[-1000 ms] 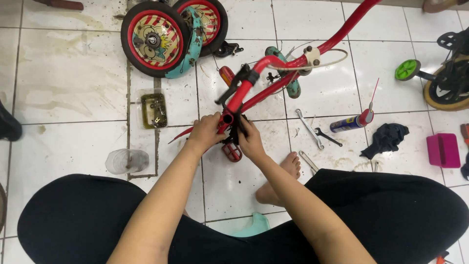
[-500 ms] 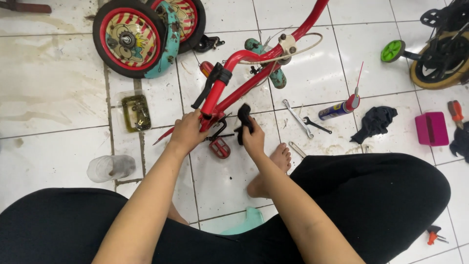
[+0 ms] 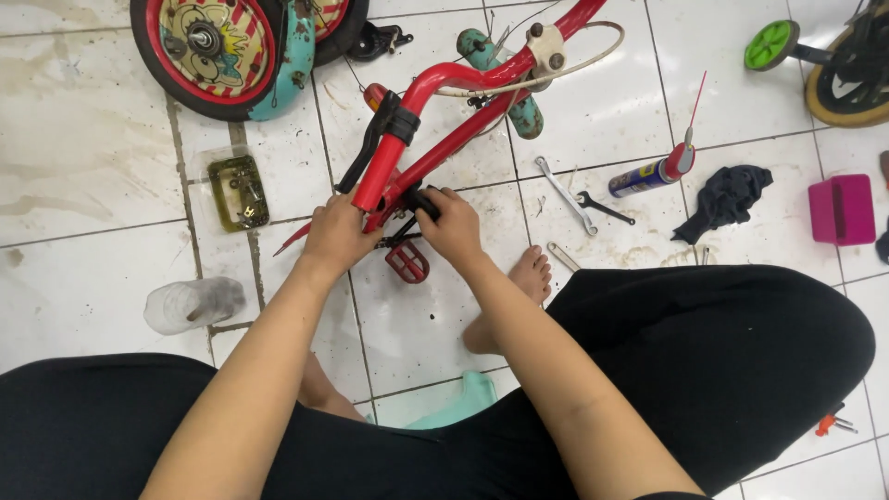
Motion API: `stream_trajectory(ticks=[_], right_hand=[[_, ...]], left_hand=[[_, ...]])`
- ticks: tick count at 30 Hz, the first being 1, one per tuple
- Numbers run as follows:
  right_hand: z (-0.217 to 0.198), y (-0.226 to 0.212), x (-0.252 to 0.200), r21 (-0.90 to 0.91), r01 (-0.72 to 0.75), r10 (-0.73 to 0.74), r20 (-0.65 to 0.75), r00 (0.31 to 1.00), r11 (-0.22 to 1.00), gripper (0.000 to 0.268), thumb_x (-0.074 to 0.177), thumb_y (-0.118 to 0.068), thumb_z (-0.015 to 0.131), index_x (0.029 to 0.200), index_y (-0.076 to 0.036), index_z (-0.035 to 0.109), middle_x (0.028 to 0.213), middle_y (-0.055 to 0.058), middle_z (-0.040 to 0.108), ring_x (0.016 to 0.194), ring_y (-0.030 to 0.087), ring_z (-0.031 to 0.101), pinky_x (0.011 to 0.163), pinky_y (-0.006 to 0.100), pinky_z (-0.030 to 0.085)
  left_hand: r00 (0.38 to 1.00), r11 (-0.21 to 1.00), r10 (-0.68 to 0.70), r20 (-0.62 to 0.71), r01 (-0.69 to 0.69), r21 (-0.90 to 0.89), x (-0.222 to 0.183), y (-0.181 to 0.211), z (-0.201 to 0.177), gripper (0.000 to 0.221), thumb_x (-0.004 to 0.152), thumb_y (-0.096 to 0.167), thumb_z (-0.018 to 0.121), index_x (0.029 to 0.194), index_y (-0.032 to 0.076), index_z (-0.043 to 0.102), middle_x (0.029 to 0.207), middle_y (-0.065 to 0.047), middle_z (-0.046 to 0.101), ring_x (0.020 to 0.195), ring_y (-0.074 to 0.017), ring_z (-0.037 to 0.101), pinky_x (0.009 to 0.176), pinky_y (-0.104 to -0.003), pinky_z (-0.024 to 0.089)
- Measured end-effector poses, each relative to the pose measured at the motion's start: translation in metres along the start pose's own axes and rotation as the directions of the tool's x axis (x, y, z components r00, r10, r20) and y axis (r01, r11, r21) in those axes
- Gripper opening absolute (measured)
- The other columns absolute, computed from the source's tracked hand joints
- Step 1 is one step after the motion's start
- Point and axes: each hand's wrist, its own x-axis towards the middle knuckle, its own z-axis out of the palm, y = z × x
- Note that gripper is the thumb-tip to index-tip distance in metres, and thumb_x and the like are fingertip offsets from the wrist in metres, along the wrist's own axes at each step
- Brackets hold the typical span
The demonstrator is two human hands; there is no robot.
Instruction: Cleaning and lubricating the handlebars and frame of a small red bicycle.
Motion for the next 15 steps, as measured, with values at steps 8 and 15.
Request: stream_trajectory(ticks=[8, 15], right_hand=[[0.002, 0.044, -0.052, 0.013, 0.136, -0.136, 0.189, 0.972, 0.991, 0.026, 0.084, -0.033, 0.069, 0.106, -0.021, 0.074, 0.092, 0.008, 0.07, 0.087, 0.033, 0.072, 0.075, 0.042, 0.06], [-0.017, 0.091, -0.026, -0.176, -0.104, 0.144, 0.237, 0.961, 0.979, 0.04, 0.093, -0.053, 0.05, 0.073, -0.025, 0.068, 0.139, -0.003, 0.051, 0.137, 0.031, 0.043, 0.111, 0.049, 0.033]], left_hand=[[1.0, 1.0, 0.006, -0.014, -0.006, -0.012, 0.008, -0.021, 0.009, 0.038, 0.087, 0.029, 0.076, 0.11, 0.001, 0.063, 0.096, -0.018, 0.069, 0.102, -0.042, 0.067, 0.094, -0.058, 0.05], [0.998, 0.999, 0.011, -0.065, -0.013, -0.037, 0.013, -0.02, 0.005, 0.037, 0.083, 0.027, 0.076, 0.105, 0.006, 0.055, 0.095, -0.018, 0.067, 0.097, -0.0442, 0.068, 0.089, -0.055, 0.052]])
